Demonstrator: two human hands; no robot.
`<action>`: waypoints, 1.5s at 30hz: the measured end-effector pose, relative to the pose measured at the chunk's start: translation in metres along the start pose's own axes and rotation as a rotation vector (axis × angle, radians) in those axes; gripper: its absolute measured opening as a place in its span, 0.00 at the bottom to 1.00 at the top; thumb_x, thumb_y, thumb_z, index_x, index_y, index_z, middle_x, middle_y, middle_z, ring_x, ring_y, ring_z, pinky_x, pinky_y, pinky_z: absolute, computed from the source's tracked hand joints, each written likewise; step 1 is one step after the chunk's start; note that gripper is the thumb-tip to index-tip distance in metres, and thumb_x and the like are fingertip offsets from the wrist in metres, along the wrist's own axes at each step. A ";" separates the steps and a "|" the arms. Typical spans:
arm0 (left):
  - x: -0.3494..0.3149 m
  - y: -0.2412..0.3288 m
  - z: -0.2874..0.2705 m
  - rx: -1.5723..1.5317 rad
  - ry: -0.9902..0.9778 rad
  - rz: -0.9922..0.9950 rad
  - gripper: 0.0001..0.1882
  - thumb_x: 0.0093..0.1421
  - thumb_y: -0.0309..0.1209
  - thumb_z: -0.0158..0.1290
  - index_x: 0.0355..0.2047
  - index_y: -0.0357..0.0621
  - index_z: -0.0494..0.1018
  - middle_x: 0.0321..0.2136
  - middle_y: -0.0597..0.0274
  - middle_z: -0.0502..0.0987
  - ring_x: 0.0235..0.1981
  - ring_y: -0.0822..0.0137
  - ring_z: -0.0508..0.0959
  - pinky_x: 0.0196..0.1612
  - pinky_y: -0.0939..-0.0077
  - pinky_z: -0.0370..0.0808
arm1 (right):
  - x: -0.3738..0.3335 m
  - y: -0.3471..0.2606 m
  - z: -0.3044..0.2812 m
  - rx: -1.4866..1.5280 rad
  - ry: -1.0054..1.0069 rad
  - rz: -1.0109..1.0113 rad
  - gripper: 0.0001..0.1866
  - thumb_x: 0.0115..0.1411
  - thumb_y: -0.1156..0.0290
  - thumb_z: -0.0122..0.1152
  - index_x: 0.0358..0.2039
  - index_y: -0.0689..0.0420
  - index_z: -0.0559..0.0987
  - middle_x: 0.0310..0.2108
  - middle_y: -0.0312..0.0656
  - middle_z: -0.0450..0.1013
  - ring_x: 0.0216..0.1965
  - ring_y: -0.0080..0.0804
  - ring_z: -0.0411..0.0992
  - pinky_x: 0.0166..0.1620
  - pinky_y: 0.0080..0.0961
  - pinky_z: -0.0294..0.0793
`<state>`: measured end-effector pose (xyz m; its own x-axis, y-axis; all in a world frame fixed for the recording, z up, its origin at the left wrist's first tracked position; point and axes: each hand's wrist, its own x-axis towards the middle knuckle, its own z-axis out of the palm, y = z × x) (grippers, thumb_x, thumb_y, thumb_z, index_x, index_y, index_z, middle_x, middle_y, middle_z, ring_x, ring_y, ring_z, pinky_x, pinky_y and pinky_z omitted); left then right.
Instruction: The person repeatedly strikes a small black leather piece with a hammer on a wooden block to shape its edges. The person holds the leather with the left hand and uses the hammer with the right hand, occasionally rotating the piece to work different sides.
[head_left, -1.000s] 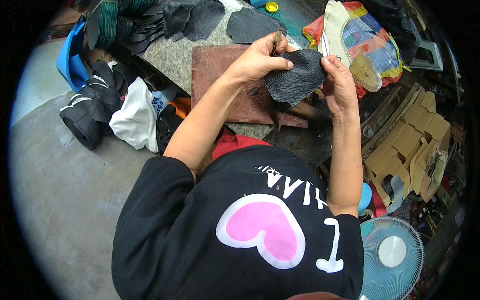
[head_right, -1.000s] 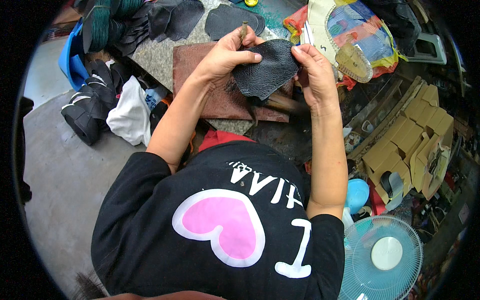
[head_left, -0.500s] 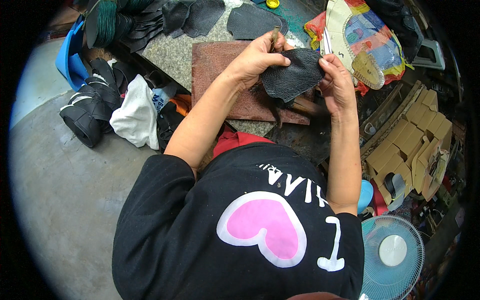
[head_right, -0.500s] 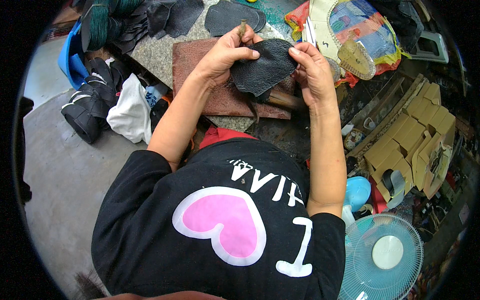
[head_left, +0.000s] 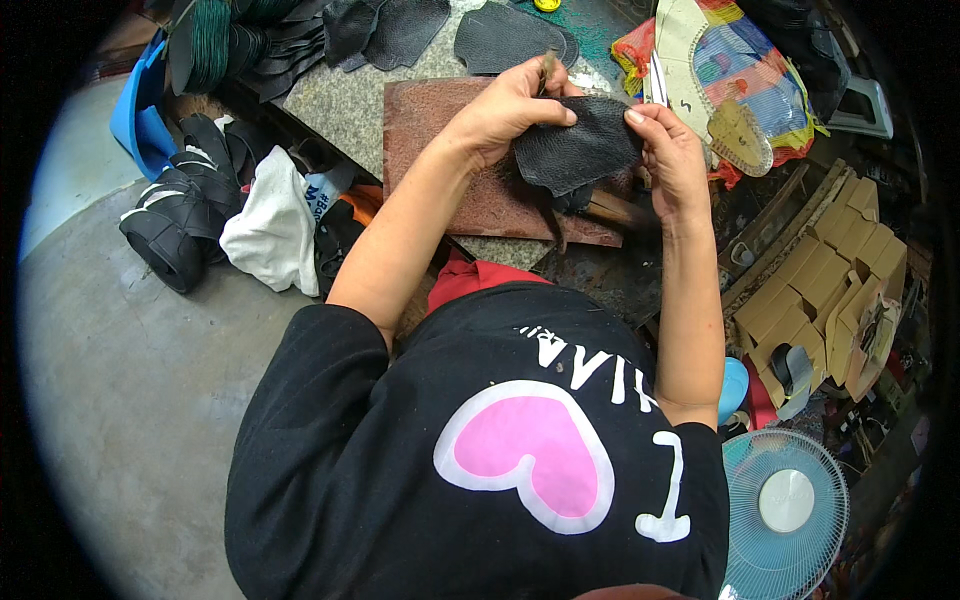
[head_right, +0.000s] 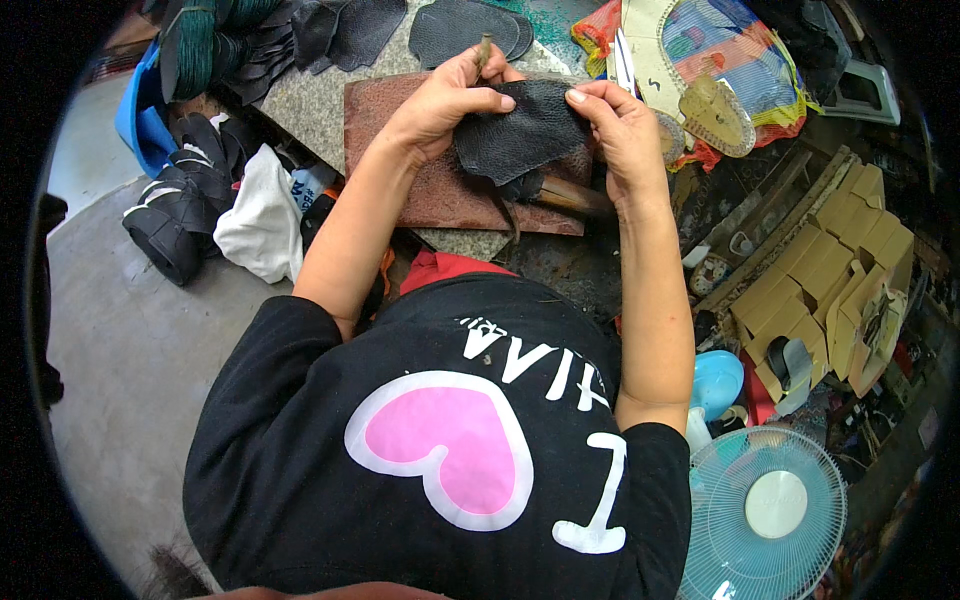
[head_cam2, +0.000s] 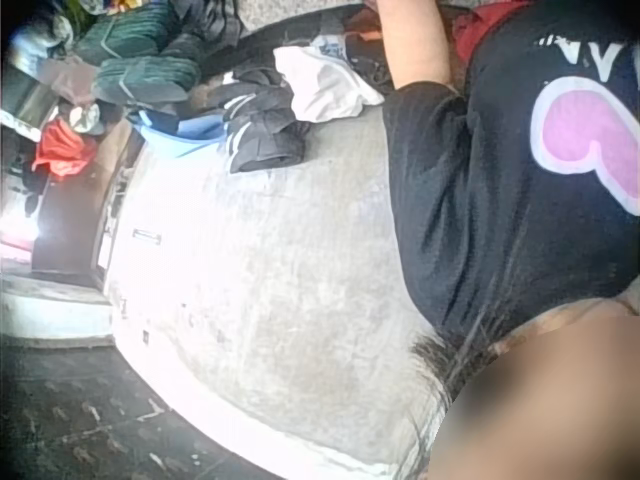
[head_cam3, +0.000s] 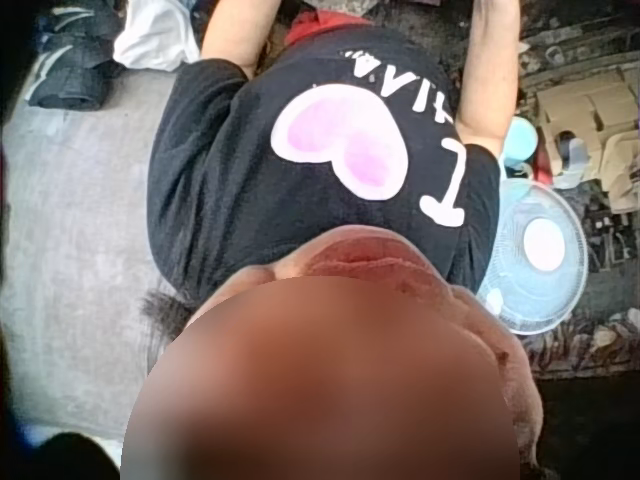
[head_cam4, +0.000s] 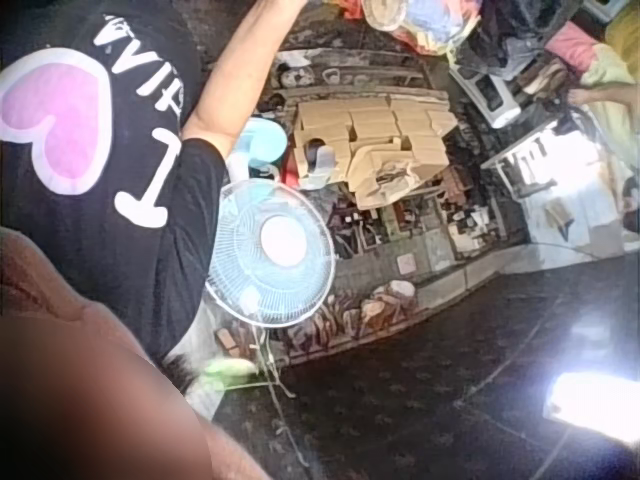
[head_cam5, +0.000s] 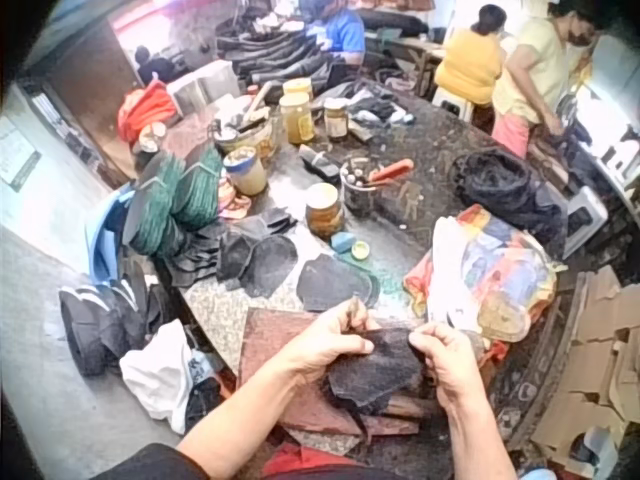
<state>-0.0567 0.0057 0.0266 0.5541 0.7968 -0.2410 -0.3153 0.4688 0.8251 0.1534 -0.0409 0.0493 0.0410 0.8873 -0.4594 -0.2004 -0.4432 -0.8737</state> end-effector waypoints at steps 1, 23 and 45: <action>0.001 0.000 -0.002 0.021 0.017 0.012 0.18 0.50 0.19 0.58 0.30 0.51 0.60 0.36 0.60 0.76 0.36 0.71 0.75 0.40 0.78 0.74 | 0.000 0.001 0.000 -0.013 0.018 -0.010 0.06 0.60 0.69 0.65 0.36 0.56 0.80 0.27 0.25 0.74 0.23 0.08 0.64 0.27 0.08 0.61; 0.013 -0.007 0.014 1.441 0.439 0.428 0.19 0.50 0.33 0.63 0.37 0.44 0.64 0.27 0.55 0.76 0.32 0.50 0.79 0.33 0.56 0.75 | 0.020 0.008 0.012 -1.155 0.349 -0.256 0.14 0.53 0.51 0.66 0.31 0.47 0.83 0.24 0.38 0.79 0.28 0.40 0.78 0.33 0.35 0.74; -0.005 0.005 0.028 0.164 0.249 0.275 0.17 0.54 0.20 0.61 0.33 0.49 0.61 0.33 0.70 0.69 0.36 0.77 0.69 0.42 0.82 0.68 | -0.046 0.007 -0.007 -0.098 -0.022 -0.064 0.16 0.66 0.64 0.56 0.47 0.62 0.77 0.40 0.35 0.76 0.39 0.20 0.72 0.41 0.18 0.72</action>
<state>-0.0395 -0.0062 0.0456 0.2558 0.9616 -0.0996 -0.2880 0.1742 0.9417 0.1567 -0.0855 0.0633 0.0287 0.9163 -0.3994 -0.1018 -0.3948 -0.9131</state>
